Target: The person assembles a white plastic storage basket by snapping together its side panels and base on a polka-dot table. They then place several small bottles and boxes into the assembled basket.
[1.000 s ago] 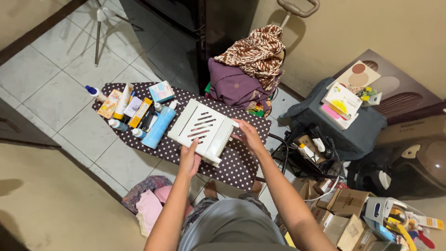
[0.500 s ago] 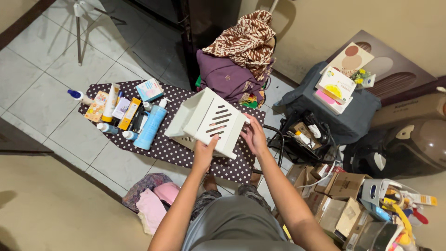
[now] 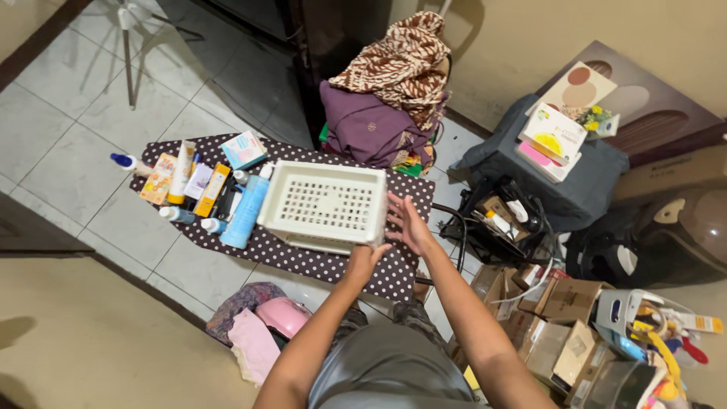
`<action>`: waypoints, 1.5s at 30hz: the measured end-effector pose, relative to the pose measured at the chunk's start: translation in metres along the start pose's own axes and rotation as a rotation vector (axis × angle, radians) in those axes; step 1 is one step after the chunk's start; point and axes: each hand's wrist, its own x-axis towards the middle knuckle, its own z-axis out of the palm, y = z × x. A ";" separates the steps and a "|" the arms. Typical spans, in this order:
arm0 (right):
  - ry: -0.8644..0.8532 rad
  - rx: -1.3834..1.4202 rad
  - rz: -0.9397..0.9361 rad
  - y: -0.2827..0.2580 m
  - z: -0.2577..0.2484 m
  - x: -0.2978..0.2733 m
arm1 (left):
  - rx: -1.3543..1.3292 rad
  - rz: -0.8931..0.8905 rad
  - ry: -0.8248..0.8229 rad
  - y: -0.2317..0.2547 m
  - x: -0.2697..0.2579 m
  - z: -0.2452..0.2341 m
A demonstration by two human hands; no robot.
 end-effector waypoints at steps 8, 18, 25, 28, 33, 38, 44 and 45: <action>0.155 -0.324 -0.019 -0.022 0.014 -0.031 | -0.323 0.252 -0.113 -0.029 0.007 0.032; 0.311 -0.748 -0.316 -0.021 0.002 -0.023 | -0.126 0.129 -0.132 -0.036 0.006 0.048; 0.308 -0.855 -0.326 -0.027 0.005 -0.014 | -0.591 -0.265 0.182 -0.078 -0.035 -0.028; 0.248 -0.694 -0.316 -0.024 0.004 -0.007 | -0.611 -0.298 0.316 -0.095 -0.051 -0.068; 0.228 -0.691 -0.353 -0.015 -0.002 -0.011 | -0.612 -0.312 0.493 -0.109 -0.079 -0.086; 0.236 -0.707 -0.387 -0.010 -0.005 -0.011 | -0.450 -0.362 0.468 -0.111 -0.092 -0.078; 0.479 -1.219 -0.788 -0.027 0.021 -0.025 | -0.228 -0.380 0.517 -0.104 -0.068 -0.122; 0.515 -1.269 -0.782 -0.034 0.030 -0.029 | -0.192 -0.414 0.527 -0.104 -0.062 -0.137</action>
